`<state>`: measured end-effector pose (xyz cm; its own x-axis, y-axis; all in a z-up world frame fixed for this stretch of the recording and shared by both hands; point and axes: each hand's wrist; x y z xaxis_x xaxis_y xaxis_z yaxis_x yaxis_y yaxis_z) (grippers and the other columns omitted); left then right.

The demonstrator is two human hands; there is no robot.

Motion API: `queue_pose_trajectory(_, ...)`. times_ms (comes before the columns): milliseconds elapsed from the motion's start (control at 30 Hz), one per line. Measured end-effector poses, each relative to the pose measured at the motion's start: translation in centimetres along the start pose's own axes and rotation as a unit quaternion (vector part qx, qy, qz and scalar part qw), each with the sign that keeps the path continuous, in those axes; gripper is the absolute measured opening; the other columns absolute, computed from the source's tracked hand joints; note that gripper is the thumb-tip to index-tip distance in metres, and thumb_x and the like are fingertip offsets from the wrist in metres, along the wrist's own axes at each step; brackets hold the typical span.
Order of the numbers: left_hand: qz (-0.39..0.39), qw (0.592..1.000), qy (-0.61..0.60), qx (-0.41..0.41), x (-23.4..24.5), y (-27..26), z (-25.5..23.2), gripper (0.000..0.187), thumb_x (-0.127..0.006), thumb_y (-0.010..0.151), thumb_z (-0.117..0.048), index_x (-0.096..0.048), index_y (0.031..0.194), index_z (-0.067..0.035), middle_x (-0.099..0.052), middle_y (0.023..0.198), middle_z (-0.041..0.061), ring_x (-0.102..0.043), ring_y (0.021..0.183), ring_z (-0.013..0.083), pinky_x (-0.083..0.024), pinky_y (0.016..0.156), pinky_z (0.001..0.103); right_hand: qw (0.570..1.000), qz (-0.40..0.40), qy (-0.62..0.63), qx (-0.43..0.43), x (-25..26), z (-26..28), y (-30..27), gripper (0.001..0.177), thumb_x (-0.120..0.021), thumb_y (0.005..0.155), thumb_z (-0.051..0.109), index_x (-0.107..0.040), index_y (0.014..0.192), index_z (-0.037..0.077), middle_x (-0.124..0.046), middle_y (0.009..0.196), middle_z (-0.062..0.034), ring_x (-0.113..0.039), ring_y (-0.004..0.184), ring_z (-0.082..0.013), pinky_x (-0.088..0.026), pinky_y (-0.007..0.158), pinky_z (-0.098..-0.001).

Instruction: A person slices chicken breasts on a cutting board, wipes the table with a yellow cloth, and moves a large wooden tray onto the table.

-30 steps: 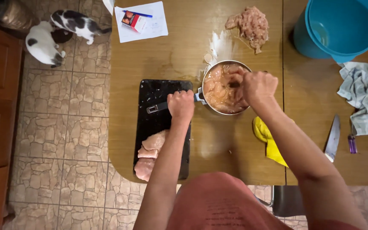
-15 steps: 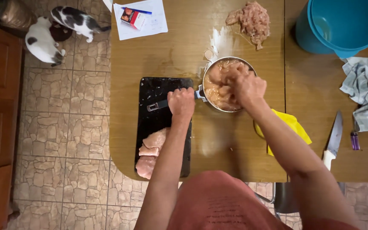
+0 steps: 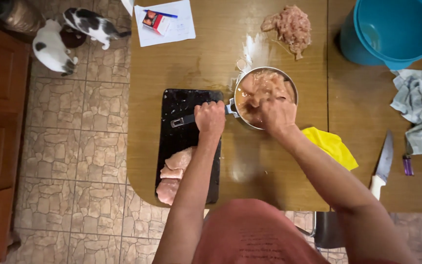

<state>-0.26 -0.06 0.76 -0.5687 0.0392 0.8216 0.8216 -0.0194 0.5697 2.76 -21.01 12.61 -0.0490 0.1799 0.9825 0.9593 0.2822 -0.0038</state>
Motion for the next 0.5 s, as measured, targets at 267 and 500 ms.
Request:
queue_pose_trajectory(267,0.01,1.0,-0.003,-0.009,0.8,0.5,0.1,0.008,-0.064,0.071,-0.017,-0.063,0.066,-0.024,-0.058,0.056,0.0,-0.061,0.058,0.0244,-0.042,0.058,0.04,0.994,0.098,-0.046,-0.032,-1.1,-5.7,3.1,0.025,-0.069,0.086,0.058,-0.078,0.1,0.041,-0.078,0.078,-0.001,-0.079,0.081,-0.0303,-0.062,0.067,-0.0432)
queue_pose_trajectory(500,0.007,1.0,-0.008,-0.016,0.4,0.2,0.2,0.008,-0.065,0.071,-0.016,-0.064,0.066,-0.022,-0.06,0.056,0.0,-0.061,0.056,0.0255,-0.043,0.057,0.041,0.988,-0.131,-0.004,0.082,4.3,-10.3,-3.2,0.01,-0.08,0.086,0.047,-0.072,0.084,0.04,-0.065,0.07,0.0098,-0.066,0.082,-0.0122,-0.057,0.068,-0.0282)
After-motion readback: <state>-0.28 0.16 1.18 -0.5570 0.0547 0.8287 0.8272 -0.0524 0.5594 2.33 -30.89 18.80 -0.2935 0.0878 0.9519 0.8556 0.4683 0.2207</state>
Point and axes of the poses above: each hand's wrist, its own y-axis towards the middle knuckle, its own x-axis out of the back of the hand, z = x × y
